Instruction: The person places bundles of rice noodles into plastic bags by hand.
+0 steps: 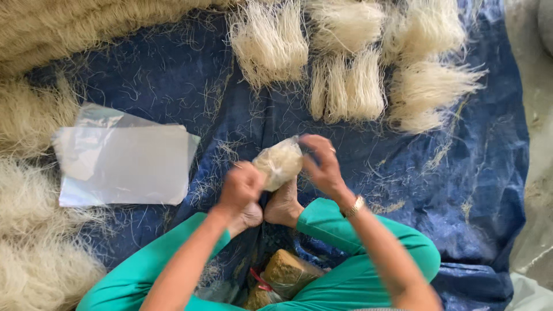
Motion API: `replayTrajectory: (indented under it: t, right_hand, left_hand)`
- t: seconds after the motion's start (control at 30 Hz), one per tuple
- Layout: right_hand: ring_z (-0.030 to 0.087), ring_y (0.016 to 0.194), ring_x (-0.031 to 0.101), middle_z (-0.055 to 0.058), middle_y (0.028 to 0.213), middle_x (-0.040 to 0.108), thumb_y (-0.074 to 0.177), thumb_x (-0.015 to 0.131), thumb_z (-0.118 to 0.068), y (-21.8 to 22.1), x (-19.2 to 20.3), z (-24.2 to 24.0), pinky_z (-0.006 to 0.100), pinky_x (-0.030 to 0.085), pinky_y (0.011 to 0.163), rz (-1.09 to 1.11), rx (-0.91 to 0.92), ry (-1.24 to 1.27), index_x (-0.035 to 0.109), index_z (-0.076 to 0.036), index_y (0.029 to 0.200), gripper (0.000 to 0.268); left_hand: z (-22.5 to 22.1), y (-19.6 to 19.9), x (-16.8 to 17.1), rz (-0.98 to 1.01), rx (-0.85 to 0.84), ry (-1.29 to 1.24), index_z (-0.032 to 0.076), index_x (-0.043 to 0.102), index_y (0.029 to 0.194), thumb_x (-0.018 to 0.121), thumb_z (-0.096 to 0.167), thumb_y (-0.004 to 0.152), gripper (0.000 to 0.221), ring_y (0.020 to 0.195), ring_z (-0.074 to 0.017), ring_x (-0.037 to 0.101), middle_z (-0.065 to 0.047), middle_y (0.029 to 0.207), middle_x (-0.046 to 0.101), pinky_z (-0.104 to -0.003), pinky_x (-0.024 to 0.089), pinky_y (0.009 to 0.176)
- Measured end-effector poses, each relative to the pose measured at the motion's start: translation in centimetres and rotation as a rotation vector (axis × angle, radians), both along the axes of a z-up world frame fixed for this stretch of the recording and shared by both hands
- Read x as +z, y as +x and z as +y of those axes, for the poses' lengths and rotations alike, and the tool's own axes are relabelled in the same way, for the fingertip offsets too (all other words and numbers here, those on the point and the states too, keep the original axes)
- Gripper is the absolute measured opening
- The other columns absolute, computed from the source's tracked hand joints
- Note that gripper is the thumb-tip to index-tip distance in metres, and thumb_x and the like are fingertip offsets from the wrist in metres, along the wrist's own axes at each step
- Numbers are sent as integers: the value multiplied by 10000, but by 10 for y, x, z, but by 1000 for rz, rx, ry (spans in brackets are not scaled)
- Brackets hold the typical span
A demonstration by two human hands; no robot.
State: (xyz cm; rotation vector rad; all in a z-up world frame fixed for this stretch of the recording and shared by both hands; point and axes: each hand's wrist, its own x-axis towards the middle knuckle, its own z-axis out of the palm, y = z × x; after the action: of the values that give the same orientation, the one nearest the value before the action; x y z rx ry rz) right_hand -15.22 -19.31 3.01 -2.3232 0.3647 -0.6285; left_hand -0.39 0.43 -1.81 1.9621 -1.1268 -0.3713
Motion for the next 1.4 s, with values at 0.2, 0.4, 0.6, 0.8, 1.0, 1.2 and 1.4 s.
replayTrajectory:
  t: [0.2, 0.4, 0.6, 0.8, 1.0, 1.2, 1.4]
  right_hand:
    - [370, 1379, 434, 206, 1447, 527, 1046, 409, -333, 37, -14, 56, 533, 342, 1157, 138, -588, 1016, 575, -147, 1420, 449]
    - [255, 1354, 494, 31, 1347, 639, 1060, 337, -372, 56, 6, 74, 406, 211, 1214, 34, -325, 630, 681, -249, 1296, 435]
    - [365, 1536, 127, 99, 1654, 243, 960, 340, -669, 57, 66, 153, 666, -67, 1176, -26, 12, -288, 401, -331, 1532, 668]
    - [422, 1506, 221, 139, 1624, 308, 921, 433, -689, 47, 69, 176, 776, 1, 1124, -71, -23, -426, 421, -301, 1523, 716]
    - [428, 1476, 303, 161, 1595, 370, 936, 419, -652, 34, 93, 175, 768, 37, 1121, -91, -49, -530, 399, -256, 1540, 722]
    - [375, 1468, 327, 129, 1529, 460, 846, 627, -601, 17, 109, 125, 732, 82, 1120, 17, 93, -467, 441, -292, 1529, 773]
    - [292, 1262, 509, 179, 1400, 515, 763, 854, -240, -24, 120, 37, 514, 397, 1073, 179, 64, 901, 388, -80, 1539, 919]
  left_hand:
    - [-53, 55, -30, -67, 1, -133, -46, 520, 1404, 439, 22, 1037, 382, 1355, -416, 427, -283, 1375, 518, -471, 315, 1170]
    - [0, 23, 16, 2106, 301, -693, 77, 732, 1070, 365, 671, 1004, 701, 1093, -315, 676, -185, 1125, 726, -388, 496, 998]
    - [26, 3, 101, 1925, 191, -636, 112, 658, 1286, 351, 878, 821, 947, 983, -226, 697, -134, 1203, 692, -352, 553, 930]
    - [56, -15, 119, 1887, 47, -665, 83, 570, 1343, 311, 854, 852, 950, 1082, -236, 612, -120, 1293, 588, -373, 495, 983]
    - [65, -36, 129, 1853, -78, -739, 54, 482, 1400, 270, 830, 882, 956, 1181, -244, 527, -105, 1383, 484, -394, 437, 1036]
    - [44, -31, 146, 1786, -201, -777, 28, 394, 1457, 229, 807, 913, 965, 1281, -251, 442, -88, 1473, 381, -414, 378, 1089]
    - [68, -48, 148, 1746, -208, -830, 2, 305, 1514, 188, 785, 943, 976, 1380, -257, 357, -70, 1564, 278, -433, 319, 1143]
